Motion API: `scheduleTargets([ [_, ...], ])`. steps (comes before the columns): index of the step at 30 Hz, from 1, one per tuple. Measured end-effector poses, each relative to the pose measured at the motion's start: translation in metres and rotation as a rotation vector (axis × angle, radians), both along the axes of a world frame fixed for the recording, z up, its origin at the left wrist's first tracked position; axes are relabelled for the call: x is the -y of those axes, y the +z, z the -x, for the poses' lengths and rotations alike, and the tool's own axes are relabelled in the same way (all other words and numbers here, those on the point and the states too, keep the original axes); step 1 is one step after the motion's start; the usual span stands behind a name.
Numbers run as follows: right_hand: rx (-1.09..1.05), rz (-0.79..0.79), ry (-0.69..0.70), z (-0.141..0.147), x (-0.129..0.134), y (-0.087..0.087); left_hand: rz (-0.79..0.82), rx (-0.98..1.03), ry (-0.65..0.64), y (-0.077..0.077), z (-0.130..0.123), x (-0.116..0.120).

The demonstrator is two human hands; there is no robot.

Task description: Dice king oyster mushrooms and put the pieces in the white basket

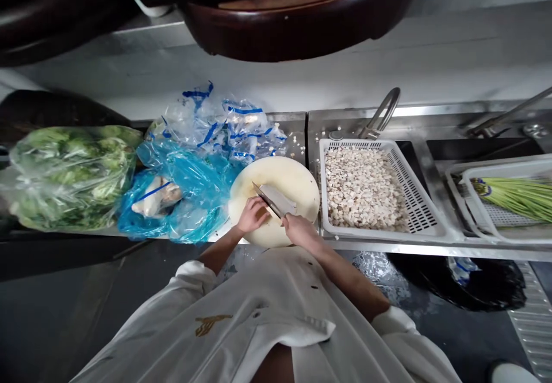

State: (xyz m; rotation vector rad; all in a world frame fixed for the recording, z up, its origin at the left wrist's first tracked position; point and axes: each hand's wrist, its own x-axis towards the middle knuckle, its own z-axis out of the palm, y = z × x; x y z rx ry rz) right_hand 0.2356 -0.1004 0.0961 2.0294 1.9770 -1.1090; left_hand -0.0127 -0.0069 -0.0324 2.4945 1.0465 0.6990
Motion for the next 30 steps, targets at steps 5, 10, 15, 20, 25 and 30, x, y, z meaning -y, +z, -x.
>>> scheduleTargets([
  [5,0.006,-0.179,-0.222,-0.033,0.004,0.002,0.001,-0.264,-0.155,0.029,-0.023,-0.02],
  [10,0.044,-0.014,-0.232,-0.053,0.009,-0.023,0.056,-0.431,-0.287,0.042,-0.043,-0.033],
  [15,0.012,-0.033,-0.207,-0.055,0.017,-0.04,0.048,-0.478,-0.275,0.046,-0.048,-0.037],
  [20,0.002,-0.042,-0.199,-0.06,0.014,-0.047,0.044,-0.54,-0.3,0.048,-0.056,-0.041],
  [25,0.003,-0.036,-0.192,-0.061,0.013,-0.048,0.112,-0.613,-0.354,0.052,-0.038,-0.035],
  [30,0.042,-0.026,-0.202,-0.058,0.013,-0.045,0.213,-0.682,-0.451,0.065,-0.007,-0.044],
])
